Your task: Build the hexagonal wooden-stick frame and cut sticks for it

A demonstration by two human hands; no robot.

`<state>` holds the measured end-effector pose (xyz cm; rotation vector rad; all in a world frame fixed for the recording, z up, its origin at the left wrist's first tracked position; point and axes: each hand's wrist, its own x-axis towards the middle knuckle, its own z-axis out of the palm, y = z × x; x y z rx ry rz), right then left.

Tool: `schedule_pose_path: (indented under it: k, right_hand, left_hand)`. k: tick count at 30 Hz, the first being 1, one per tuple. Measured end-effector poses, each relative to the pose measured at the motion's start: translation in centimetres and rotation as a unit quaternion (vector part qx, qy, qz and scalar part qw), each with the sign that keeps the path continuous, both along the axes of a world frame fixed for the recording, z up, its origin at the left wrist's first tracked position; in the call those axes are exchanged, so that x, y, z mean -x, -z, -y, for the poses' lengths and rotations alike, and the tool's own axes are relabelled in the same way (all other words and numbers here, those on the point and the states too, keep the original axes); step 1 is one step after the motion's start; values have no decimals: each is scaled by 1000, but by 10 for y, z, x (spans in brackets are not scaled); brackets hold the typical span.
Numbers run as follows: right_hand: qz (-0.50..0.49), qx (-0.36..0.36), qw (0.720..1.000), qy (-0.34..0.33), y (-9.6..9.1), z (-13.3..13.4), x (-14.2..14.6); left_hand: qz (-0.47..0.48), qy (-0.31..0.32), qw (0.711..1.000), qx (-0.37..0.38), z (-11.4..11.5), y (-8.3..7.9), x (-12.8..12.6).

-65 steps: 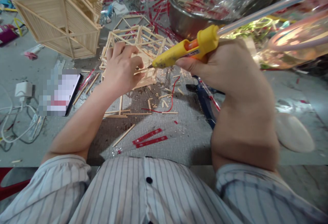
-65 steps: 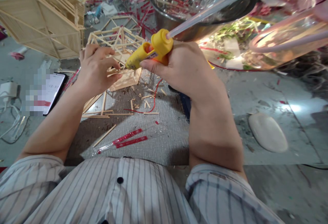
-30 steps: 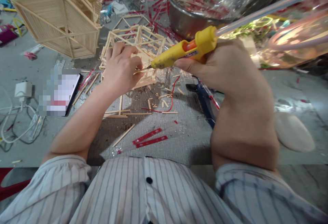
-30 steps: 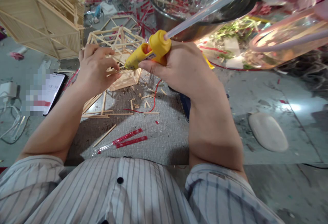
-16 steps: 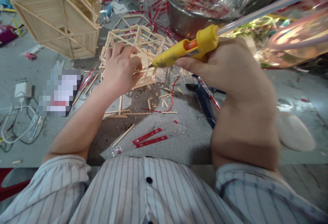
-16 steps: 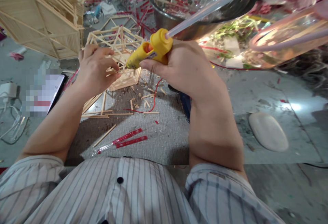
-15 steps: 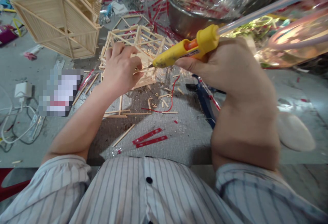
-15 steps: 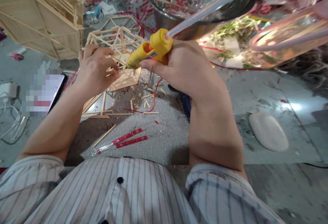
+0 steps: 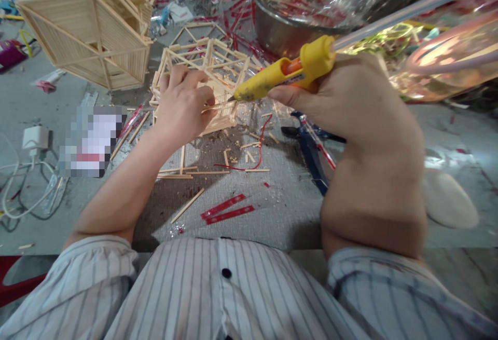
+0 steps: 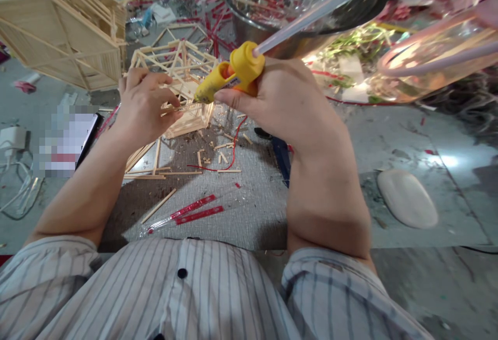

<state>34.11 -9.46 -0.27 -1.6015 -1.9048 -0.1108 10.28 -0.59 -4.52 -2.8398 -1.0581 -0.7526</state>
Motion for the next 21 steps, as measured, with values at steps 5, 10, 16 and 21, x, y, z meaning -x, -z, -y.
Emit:
schedule_pose_path:
  k: [5, 10, 16, 21]
  right_hand:
    - [15, 3, 1000, 1, 0, 0, -3]
    - [10, 9, 1000, 2, 1, 0, -5]
    - [16, 44, 999, 23, 0, 3, -6]
    - [0, 70, 997, 39, -4, 5, -3]
  left_hand:
    - [-5, -18, 1000, 4, 0, 2, -1]
    - [-20, -34, 999, 8, 7, -4, -4]
    - [-26, -43, 999, -9, 11, -7, -4]
    - [-14, -32, 999, -16, 8, -4, -2]
